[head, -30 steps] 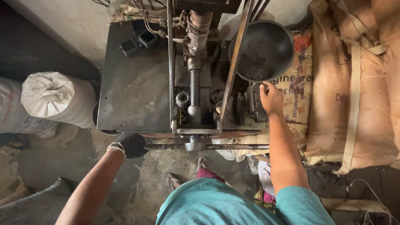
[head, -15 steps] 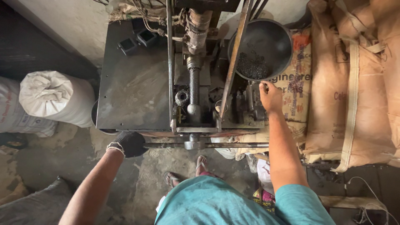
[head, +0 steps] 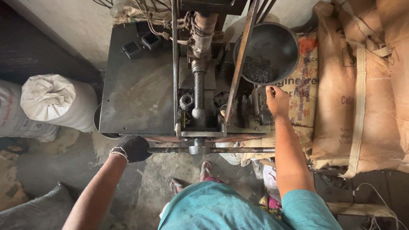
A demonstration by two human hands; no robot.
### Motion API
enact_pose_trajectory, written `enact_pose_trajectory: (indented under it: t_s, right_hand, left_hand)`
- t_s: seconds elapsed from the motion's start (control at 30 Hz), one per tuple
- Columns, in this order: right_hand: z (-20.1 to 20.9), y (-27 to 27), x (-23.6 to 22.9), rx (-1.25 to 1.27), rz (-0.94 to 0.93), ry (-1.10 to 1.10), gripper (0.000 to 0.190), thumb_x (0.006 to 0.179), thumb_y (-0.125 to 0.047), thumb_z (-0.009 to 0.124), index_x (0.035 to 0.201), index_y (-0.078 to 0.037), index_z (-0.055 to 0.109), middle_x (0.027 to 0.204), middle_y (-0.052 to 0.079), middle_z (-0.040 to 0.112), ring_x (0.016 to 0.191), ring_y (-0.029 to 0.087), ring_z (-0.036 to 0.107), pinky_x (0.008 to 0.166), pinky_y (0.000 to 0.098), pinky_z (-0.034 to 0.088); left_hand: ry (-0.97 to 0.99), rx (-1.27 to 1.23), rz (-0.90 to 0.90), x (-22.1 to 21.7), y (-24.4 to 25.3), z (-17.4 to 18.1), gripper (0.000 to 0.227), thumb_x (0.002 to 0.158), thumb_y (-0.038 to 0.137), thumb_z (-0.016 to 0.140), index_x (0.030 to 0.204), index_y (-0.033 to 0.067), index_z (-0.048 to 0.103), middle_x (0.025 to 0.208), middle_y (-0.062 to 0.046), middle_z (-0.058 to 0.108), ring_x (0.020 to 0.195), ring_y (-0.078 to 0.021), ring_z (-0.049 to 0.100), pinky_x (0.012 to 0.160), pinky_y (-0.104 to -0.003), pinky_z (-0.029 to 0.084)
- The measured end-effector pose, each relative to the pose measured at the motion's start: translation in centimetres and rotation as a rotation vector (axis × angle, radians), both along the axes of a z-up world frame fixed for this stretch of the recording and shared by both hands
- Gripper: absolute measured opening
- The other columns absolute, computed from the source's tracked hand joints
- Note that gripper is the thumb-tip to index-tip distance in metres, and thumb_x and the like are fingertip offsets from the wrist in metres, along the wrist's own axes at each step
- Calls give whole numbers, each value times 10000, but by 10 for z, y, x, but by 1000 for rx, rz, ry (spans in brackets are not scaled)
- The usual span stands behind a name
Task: The person operates a manual machine by turning a crank with their right hand while holding a metal rod with their left hand. They repeatedly add small dark pellets from a pan into the machine's hopper and adjust components on the machine's surface.
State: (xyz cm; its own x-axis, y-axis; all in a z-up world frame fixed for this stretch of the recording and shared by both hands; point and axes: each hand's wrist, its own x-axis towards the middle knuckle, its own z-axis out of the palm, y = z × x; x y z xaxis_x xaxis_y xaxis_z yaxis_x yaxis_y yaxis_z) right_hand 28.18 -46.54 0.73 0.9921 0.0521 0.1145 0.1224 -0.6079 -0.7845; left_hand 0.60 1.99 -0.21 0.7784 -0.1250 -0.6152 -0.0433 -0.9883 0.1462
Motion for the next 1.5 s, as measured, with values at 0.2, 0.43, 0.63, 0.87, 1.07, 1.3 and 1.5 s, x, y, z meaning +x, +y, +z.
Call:
enact_pose_trajectory:
  t_s: [0.2,0.43,0.63,0.87,1.07,1.3,1.5]
  right_hand:
    - [0,0,0,38,-30,66,285,1051,-251,637,1006,14,732,649,84,624,554,104,545,533,297,425]
    - [-5,-1,2,-137,-5,-145,263,1014,-254,660,1064,-9,740,711,170,657,582,201,607,584,351,466]
    - [-6,-2,2,-178,-39,-96,275,1019,-272,657,1079,-15,736,721,192,650,574,242,596,586,371,461]
    - [-5,-2,3,-201,-29,-94,297,1031,-282,658,1025,10,712,728,211,642,581,270,580,598,382,458]
    - [-6,-2,1,-193,-31,-113,281,1015,-274,657,1014,2,710,716,215,620,573,295,558,582,398,445]
    - [-12,-5,5,-216,-30,-141,291,1018,-269,657,964,16,688,738,237,619,597,362,585,594,425,455]
    - [-17,-7,8,-227,1,-261,282,1016,-255,666,921,9,689,751,236,630,642,401,601,585,430,457]
  left_hand:
    - [-26,-8,49,-2,0,0,274,807,424,664,849,202,820,876,-107,765,850,-322,731,814,-445,571]
    - [-17,-18,1,-1,1,1,274,811,419,663,850,194,813,869,-100,762,848,-317,734,809,-443,569]
    - [-47,-25,-5,-1,3,-1,267,800,420,671,848,193,805,869,-104,755,855,-328,730,802,-450,574]
    - [-17,-3,12,0,1,2,261,803,417,672,859,205,815,883,-99,762,860,-321,734,811,-449,573]
    - [-3,-5,17,-1,-1,2,273,829,413,648,864,200,815,880,-92,767,849,-315,741,806,-443,578]
    - [-53,15,-70,-3,4,-13,292,822,413,635,823,180,811,863,-102,758,849,-320,728,793,-450,570]
    - [-102,-9,-24,-3,5,-16,252,762,384,656,767,186,811,822,-112,756,825,-327,729,802,-447,565]
